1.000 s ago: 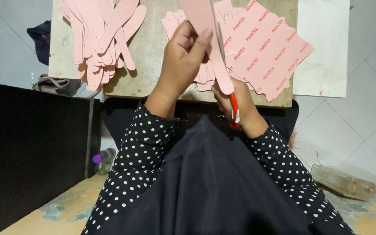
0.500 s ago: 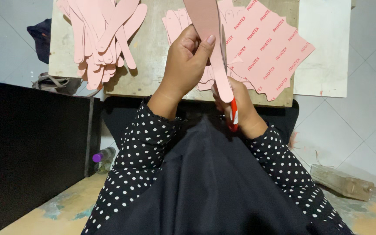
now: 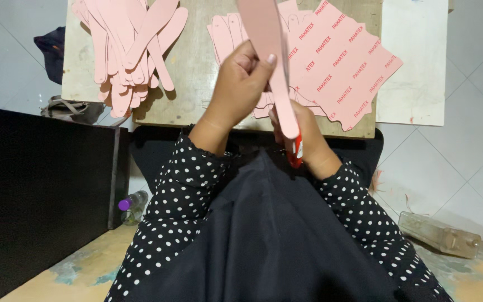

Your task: The person cuts elongated pink foam shoe components from a larger marked sheet using red-handled scissors, following drawn outlines. They cut one piece at a time, set finished pieces onto a growing pile on the left of the work board, and reposition the sheet to cut the next outline.

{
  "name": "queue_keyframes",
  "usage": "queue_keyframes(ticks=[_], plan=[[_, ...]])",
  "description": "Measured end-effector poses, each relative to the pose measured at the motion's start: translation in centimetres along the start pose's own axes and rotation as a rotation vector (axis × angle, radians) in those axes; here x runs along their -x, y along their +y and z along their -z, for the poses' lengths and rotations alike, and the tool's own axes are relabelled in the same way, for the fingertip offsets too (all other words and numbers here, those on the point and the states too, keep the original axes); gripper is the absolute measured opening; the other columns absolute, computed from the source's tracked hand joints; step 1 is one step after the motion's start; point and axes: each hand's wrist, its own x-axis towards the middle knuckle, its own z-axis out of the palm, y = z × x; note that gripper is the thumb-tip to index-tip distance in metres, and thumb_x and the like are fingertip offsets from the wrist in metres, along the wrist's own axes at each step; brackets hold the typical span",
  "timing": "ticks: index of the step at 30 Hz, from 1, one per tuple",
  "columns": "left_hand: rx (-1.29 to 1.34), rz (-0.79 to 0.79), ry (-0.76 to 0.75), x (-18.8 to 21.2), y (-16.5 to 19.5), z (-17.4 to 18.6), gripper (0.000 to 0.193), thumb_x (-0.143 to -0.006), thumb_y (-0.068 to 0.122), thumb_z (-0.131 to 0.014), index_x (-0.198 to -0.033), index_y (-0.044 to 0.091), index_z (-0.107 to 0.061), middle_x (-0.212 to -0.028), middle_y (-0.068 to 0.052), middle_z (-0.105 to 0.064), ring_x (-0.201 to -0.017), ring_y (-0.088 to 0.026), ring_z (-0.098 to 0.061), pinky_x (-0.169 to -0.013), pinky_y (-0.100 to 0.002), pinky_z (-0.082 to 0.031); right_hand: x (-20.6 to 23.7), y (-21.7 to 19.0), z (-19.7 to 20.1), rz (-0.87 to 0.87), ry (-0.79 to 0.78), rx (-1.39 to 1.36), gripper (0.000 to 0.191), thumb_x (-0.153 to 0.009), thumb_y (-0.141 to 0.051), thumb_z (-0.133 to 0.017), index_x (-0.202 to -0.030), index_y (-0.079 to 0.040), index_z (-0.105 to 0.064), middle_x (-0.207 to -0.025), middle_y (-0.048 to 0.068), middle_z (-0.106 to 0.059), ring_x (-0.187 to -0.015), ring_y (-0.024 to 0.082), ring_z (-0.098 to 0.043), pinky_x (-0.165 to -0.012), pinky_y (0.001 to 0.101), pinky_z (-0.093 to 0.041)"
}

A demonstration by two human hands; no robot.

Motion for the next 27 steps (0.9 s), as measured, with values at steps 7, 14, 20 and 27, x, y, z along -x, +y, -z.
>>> queue_keyframes(ticks=[7, 14, 20, 27], plan=[[0.035, -0.003, -0.023, 0.3, -0.3, -0.4, 0.018, -0.106, 0.017, -0.058, -0.112, 0.001, -0.063, -0.084, 0.001, -0.067, -0.070, -0.005, -0.061, -0.065, -0.024, -0.054, -0.1, 0.0, 0.4, -0.020, -0.008, -0.146, 0.020, -0.105, -0.017, -0.054, -0.088, -0.007, -0.052, -0.070, -0.004, -0.051, -0.054, 0.006, -0.048, -0.047, 0.0229, -0.040], [-0.005, -0.009, -0.004, 0.2, 0.1, -0.5, 0.019, -0.106, 0.019, -0.059, -0.112, 0.001, -0.063, -0.083, 0.001, -0.067, -0.070, -0.005, -0.061, -0.065, -0.025, -0.054, -0.1, -0.2, -0.1, -0.109, 0.064, -0.106, 0.020, -0.101, -0.020, -0.057, -0.086, -0.007, -0.056, -0.064, -0.002, -0.050, -0.048, 0.006, -0.046, -0.042, 0.0236, -0.037], [0.009, 0.017, 0.010, 0.1, -0.3, -0.1, 0.020, -0.105, 0.020, -0.061, -0.113, 0.002, -0.064, -0.084, 0.001, -0.067, -0.070, -0.005, -0.059, -0.064, -0.024, -0.052, 0.0, -0.2, -0.2, -0.087, 0.088, 0.040, 0.017, -0.101, -0.019, -0.058, -0.088, -0.007, -0.059, -0.062, -0.003, -0.052, -0.047, 0.006, -0.048, -0.041, 0.0235, -0.039], [0.055, -0.087, 0.037, -0.7, -0.6, 1.0, 0.020, -0.108, 0.022, -0.061, -0.111, 0.002, -0.063, -0.086, 0.001, -0.065, -0.073, -0.006, -0.059, -0.068, -0.025, -0.052, 0.0, 0.3, 0.1, -0.067, 0.004, -0.048, 0.019, -0.101, -0.016, -0.063, -0.088, -0.004, -0.055, -0.066, -0.002, -0.051, -0.051, 0.007, -0.049, -0.046, 0.0239, -0.040]])
